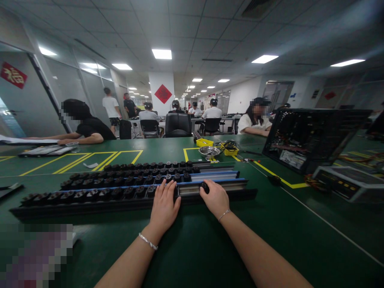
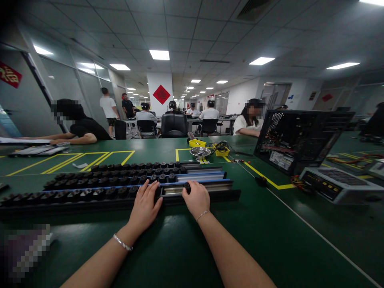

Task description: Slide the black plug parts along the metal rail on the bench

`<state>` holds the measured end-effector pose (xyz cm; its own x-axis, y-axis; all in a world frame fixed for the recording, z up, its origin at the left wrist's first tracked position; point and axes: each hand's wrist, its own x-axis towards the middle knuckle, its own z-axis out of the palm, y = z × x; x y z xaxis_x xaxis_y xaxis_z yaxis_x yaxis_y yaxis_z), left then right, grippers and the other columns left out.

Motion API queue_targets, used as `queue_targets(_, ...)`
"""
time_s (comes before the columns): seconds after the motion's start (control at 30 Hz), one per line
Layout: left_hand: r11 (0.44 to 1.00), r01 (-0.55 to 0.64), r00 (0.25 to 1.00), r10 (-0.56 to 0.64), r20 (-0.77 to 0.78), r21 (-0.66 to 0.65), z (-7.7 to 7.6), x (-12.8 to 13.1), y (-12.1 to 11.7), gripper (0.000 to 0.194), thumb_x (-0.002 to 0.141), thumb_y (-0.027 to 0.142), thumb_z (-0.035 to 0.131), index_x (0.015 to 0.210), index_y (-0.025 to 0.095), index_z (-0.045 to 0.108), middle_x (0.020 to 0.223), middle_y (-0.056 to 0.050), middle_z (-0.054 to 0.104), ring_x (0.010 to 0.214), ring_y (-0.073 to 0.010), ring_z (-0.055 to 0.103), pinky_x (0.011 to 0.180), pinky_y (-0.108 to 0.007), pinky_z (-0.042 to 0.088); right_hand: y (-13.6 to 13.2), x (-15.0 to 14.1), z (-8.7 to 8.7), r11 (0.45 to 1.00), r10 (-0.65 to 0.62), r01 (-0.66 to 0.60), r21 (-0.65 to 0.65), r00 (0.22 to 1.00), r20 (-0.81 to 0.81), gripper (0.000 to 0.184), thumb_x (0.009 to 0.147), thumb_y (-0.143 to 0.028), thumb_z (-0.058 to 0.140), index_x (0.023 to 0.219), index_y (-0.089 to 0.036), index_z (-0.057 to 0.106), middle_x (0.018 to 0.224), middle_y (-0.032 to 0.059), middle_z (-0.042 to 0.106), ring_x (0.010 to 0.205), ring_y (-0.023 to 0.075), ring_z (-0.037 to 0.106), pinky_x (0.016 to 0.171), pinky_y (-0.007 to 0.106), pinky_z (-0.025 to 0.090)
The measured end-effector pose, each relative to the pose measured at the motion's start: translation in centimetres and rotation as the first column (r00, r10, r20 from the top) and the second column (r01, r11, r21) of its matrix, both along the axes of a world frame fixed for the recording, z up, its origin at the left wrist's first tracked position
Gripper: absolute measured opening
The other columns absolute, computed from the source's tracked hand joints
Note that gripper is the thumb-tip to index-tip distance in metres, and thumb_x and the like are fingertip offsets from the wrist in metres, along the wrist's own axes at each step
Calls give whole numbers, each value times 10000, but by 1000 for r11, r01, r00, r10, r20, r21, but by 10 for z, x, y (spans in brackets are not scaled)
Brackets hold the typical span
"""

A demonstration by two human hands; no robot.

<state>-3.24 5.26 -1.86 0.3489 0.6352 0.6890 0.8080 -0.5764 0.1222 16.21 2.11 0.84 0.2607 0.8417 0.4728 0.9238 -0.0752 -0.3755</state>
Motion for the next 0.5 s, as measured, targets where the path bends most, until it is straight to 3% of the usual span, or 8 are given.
queue_targets(0.5, 1000, 7, 1000, -7, 5, 8, -2, -1, 2, 479, 857, 300, 449, 1313, 158, 418, 1341, -111, 508, 1358, -276, 273, 1088, -516, 286, 0, 0, 0, 999, 12, -11, 47, 1000, -3, 284, 813, -283, 472, 1020, -177, 635, 1023, 61, 659, 957, 178, 583, 861, 271, 399)
